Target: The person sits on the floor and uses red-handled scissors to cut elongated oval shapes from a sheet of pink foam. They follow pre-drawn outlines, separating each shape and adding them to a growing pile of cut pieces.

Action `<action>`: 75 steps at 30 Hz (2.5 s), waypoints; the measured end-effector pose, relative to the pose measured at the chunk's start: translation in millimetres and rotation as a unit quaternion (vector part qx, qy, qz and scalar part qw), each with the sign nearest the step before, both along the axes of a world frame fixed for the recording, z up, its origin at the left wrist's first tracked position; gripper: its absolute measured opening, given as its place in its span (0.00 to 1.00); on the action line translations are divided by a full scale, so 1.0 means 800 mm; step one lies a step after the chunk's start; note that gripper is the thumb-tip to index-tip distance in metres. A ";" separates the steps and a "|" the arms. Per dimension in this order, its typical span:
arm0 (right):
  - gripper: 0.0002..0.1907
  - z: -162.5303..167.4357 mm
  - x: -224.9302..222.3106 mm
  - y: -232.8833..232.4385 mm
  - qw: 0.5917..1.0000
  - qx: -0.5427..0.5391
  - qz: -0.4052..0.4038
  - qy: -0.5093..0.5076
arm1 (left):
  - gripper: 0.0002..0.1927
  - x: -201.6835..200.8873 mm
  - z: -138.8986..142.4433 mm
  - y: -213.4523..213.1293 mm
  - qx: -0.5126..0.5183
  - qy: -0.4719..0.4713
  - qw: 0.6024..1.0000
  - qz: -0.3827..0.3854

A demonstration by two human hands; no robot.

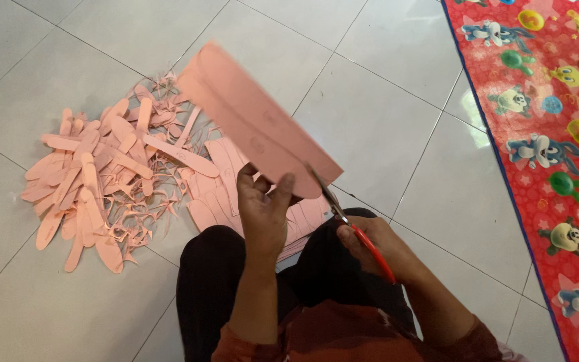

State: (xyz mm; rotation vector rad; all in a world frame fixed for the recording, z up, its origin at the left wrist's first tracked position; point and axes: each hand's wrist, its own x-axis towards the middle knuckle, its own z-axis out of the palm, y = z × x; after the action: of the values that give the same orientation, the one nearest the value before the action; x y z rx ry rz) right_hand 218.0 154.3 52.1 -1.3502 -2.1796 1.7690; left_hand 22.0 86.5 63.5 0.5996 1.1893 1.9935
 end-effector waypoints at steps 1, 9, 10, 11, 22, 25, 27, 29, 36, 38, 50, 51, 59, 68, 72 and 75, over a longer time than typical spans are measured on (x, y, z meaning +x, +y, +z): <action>0.30 0.000 -0.001 -0.001 1.000 -0.016 -0.007 0.014 | 0.25 0.006 0.000 0.002 0.003 -0.018 1.000 0.019; 0.20 0.018 -0.008 -0.008 0.994 0.002 0.047 0.100 | 0.22 0.013 0.008 -0.008 -0.001 0.041 0.999 0.002; 0.20 0.019 -0.010 -0.009 0.992 -0.013 0.047 0.113 | 0.22 0.015 0.009 -0.010 -0.002 0.053 0.999 0.000; 0.20 0.020 -0.011 -0.009 0.991 -0.027 0.046 0.126 | 0.22 0.016 0.011 -0.011 -0.002 0.064 0.998 -0.002; 0.23 0.031 -0.005 -0.015 0.998 0.001 0.011 0.062 | 0.23 0.019 0.021 -0.011 -0.022 0.016 1.000 -0.010; 0.22 0.031 -0.002 -0.017 0.999 0.003 -0.011 0.035 | 0.24 0.022 0.023 -0.011 -0.020 0.006 1.000 -0.011; 0.23 0.029 0.000 -0.018 0.999 0.031 -0.012 0.039 | 0.24 0.021 0.024 -0.011 -0.018 -0.001 1.000 -0.013; 0.23 0.026 0.002 -0.016 0.998 0.053 -0.014 0.037 | 0.24 0.020 0.025 -0.009 -0.017 -0.010 1.000 -0.013; 0.24 0.029 0.001 -0.011 0.998 0.043 0.008 0.054 | 0.24 0.020 0.023 -0.011 -0.017 0.001 1.000 -0.014; 0.26 0.032 0.001 -0.008 0.994 0.048 0.039 0.085 | 0.23 0.021 0.023 -0.013 -0.036 0.021 0.999 -0.011; 0.27 0.024 0.002 -0.007 0.991 -0.002 0.037 0.132 | 0.26 0.031 0.031 -0.015 -0.129 0.095 0.987 -0.035; 0.27 0.025 0.002 -0.008 0.991 0.006 0.036 0.126 | 0.26 0.031 0.031 -0.015 -0.130 0.100 0.986 -0.036; 0.29 0.028 0.002 -0.008 0.998 0.027 -0.004 0.064 | 0.26 0.031 0.029 -0.011 -0.112 0.075 0.990 -0.047; 0.30 0.018 0.010 0.002 0.992 0.119 0.012 0.052 | 0.27 0.026 0.028 -0.010 -0.095 0.056 0.992 -0.069; 0.29 0.011 0.010 0.005 0.995 0.100 -0.002 -0.009 | 0.26 0.027 0.019 -0.007 -0.077 0.043 0.994 -0.059; 0.28 0.011 0.012 0.006 0.999 0.030 -0.028 -0.008 | 0.21 0.029 0.010 -0.001 -0.058 0.047 0.997 -0.011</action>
State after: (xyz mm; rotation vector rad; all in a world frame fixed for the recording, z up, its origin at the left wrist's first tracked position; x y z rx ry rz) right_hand 228.0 159.0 60.6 -1.4032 -2.1618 1.6643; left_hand 45.4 85.7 71.2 0.6503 1.3395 1.8813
